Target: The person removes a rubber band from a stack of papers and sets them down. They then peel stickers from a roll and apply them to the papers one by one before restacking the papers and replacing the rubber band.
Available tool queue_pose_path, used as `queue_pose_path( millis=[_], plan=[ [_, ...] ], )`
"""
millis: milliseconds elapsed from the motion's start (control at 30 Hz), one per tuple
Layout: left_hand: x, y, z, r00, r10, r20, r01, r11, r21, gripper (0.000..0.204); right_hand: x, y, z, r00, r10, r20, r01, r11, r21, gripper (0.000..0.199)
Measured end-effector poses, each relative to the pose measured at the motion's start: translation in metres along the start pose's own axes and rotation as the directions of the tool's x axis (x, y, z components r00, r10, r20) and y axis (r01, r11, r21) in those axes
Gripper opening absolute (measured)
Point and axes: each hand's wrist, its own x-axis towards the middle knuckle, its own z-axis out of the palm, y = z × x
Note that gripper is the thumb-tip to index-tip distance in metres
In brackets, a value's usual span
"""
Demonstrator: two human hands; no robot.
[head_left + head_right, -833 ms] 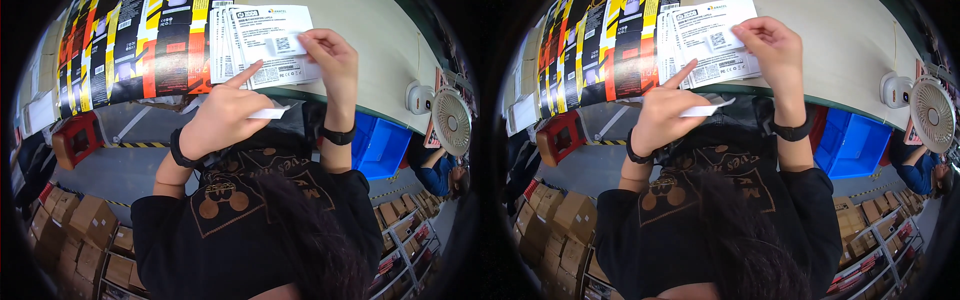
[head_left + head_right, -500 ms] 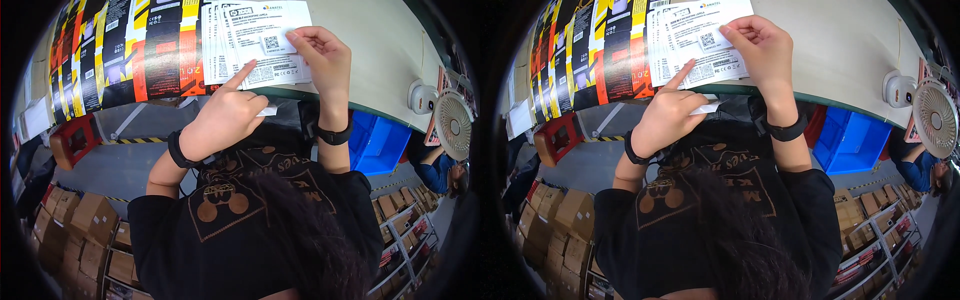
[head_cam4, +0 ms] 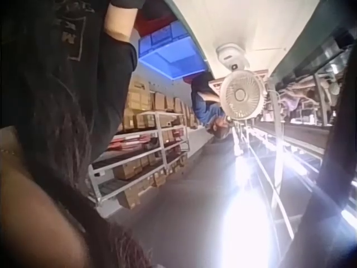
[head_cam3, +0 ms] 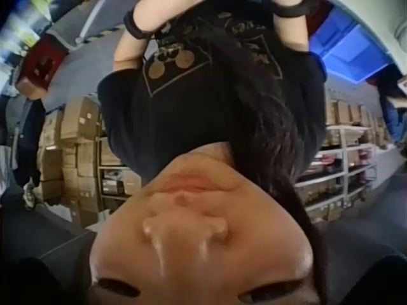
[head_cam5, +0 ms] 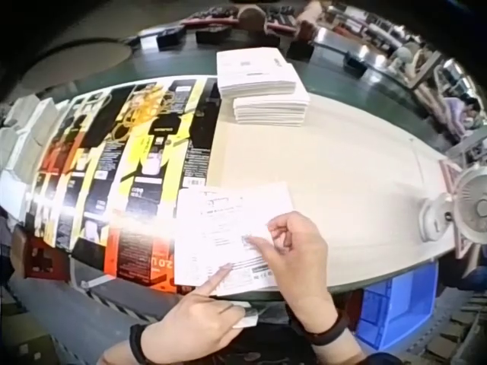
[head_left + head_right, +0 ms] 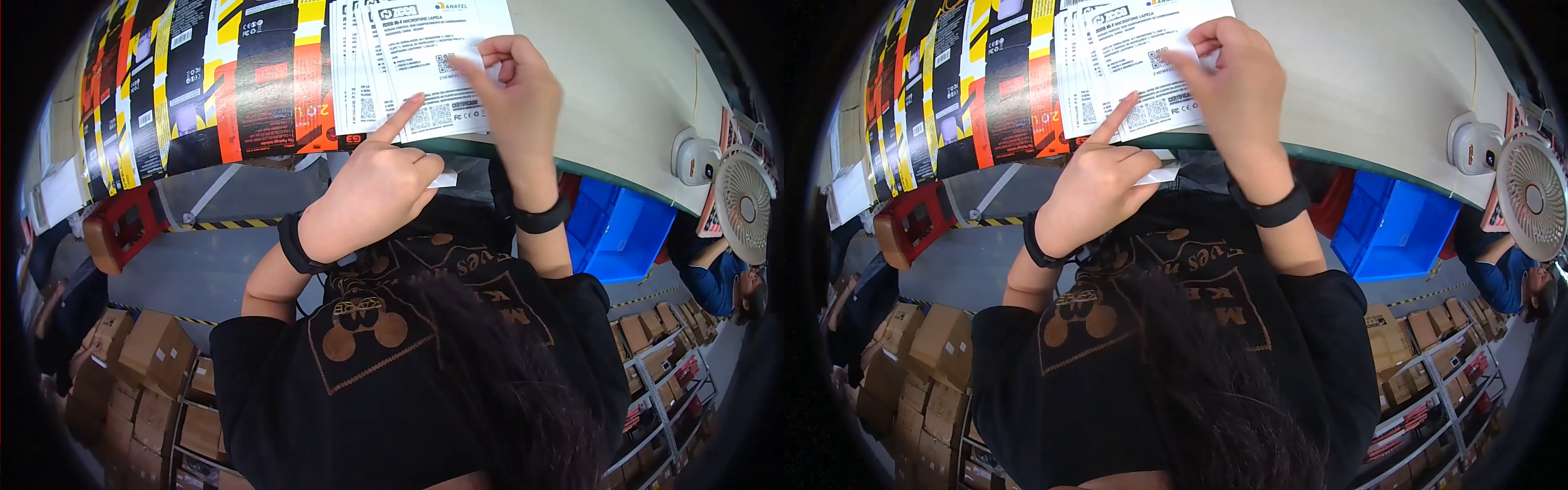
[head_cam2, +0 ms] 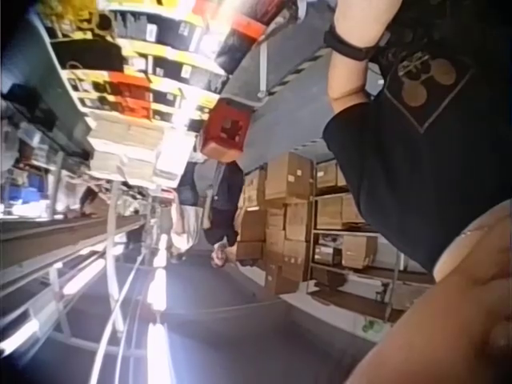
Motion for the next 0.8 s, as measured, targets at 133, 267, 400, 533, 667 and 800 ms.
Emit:
queue_pose_path(
  millis=[133, 267, 400, 533, 667, 800],
  plan=[
    [-0.001, -0.003, 0.007, 0.994, 0.05, -0.101, -0.054, 0.998, -0.039, 0.01, 0.003, -0.02, 0.011, 0.923, -0.22, -0.316, 0.144, 0.958, -0.247, 0.043],
    [-0.011, 0.002, 0.002, 0.983, 0.024, -0.18, -0.042, 0.994, -0.1, 0.009, 0.011, 0.01, 0.008, 0.779, -0.546, -0.31, 0.262, 0.731, -0.63, 0.045],
    [-0.02, -0.001, 0.001, 0.989, 0.009, -0.149, -0.027, 0.992, -0.123, 0.008, -0.007, 0.014, -0.006, 0.976, 0.182, -0.119, -0.139, 0.941, 0.308, 0.032],
    [-0.021, 0.0, 0.003, 0.993, 0.006, -0.122, -0.011, 0.999, -0.037, 0.008, -0.008, 0.024, -0.03, 0.979, 0.202, -0.018, -0.178, 0.898, 0.403, 0.037],
    [-0.022, -0.005, 0.001, 0.987, -0.018, -0.16, -0.01, 0.985, -0.172, 0.01, -0.017, 0.047, -0.055, 0.941, 0.335, -0.036, -0.284, 0.845, 0.454, 0.032],
    [-0.017, 0.001, -0.018, 0.978, -0.033, -0.206, -0.007, 0.982, -0.188, 0.01, -0.02, 0.052, -0.058, 0.903, 0.427, 0.048, -0.359, 0.687, 0.632, 0.027]
  ],
)
